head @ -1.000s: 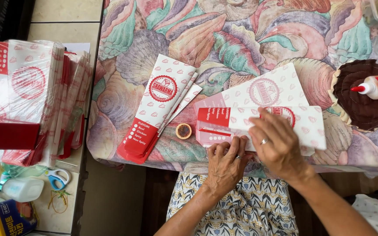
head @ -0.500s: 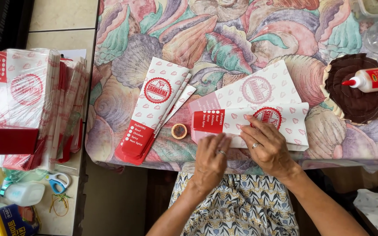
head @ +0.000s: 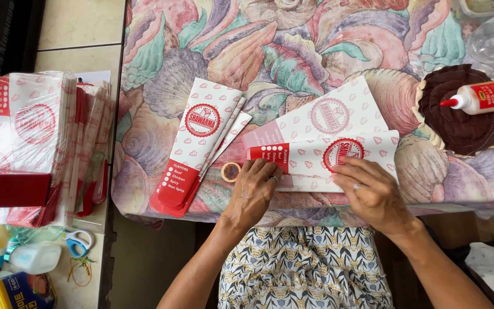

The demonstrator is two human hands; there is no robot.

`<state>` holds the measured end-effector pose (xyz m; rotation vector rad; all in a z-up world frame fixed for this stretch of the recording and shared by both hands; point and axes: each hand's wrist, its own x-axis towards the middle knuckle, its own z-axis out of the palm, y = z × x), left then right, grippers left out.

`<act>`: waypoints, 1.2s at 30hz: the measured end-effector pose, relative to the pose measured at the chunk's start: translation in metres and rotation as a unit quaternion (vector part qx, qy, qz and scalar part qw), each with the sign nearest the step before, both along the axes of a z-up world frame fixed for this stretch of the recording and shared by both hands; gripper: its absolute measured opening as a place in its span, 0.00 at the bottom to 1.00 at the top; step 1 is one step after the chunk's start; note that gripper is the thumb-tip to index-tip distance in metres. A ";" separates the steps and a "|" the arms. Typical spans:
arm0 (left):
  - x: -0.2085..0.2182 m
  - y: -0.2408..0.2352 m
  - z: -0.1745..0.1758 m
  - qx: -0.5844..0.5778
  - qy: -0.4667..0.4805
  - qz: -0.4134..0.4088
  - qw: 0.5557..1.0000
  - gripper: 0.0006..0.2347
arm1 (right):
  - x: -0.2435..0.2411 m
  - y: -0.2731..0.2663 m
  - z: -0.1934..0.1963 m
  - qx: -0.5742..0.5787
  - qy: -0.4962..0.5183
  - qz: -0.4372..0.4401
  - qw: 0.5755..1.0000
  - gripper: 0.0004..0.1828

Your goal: Folding and gluing paper food packaging at a workstation.

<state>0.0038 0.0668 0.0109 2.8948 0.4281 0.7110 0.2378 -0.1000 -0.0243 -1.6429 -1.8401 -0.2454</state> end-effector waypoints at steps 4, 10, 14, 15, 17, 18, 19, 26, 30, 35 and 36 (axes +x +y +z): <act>-0.005 0.004 -0.023 0.021 0.073 -0.033 0.997 0.10 | 0.013 -0.018 0.040 -0.041 -0.050 0.007 0.998 0.05; -0.006 0.013 -0.014 0.028 0.036 -0.066 0.997 0.07 | 0.022 -0.028 0.046 -0.038 -0.082 0.018 0.996 0.09; -0.005 0.019 -0.007 0.045 0.046 -0.091 0.994 0.11 | 0.024 -0.025 0.050 -0.033 -0.156 0.043 0.986 0.10; -0.004 0.019 -0.005 0.053 0.048 -0.093 0.993 0.12 | 0.024 -0.024 0.052 -0.027 -0.177 0.051 0.982 0.09; -0.003 0.019 -0.009 0.070 0.070 -0.087 0.991 0.13 | 0.021 -0.019 0.059 -0.024 -0.210 0.052 0.976 0.07; -0.002 0.019 -0.011 0.086 0.092 -0.080 0.989 0.14 | 0.020 -0.017 0.063 -0.021 -0.242 0.052 0.969 0.06; -0.002 0.018 -0.011 0.086 0.091 -0.081 0.989 0.14 | 0.019 -0.015 0.065 -0.021 -0.243 0.052 0.968 0.06; -0.003 0.019 -0.021 0.150 0.098 -0.103 0.978 0.06 | 0.014 -0.018 0.065 -0.046 -0.249 0.026 0.967 0.06; 0.000 0.018 -0.013 0.139 0.080 -0.109 0.981 0.07 | 0.031 -0.041 0.029 -0.067 -0.178 0.007 0.982 0.10; 0.005 0.012 -0.008 0.049 0.063 -0.110 0.991 0.02 | 0.027 -0.039 0.049 -0.051 -0.138 0.019 0.989 0.07; 0.005 0.010 -0.007 0.053 0.098 -0.109 0.988 0.04 | 0.026 -0.039 0.048 -0.040 -0.147 0.019 0.988 0.08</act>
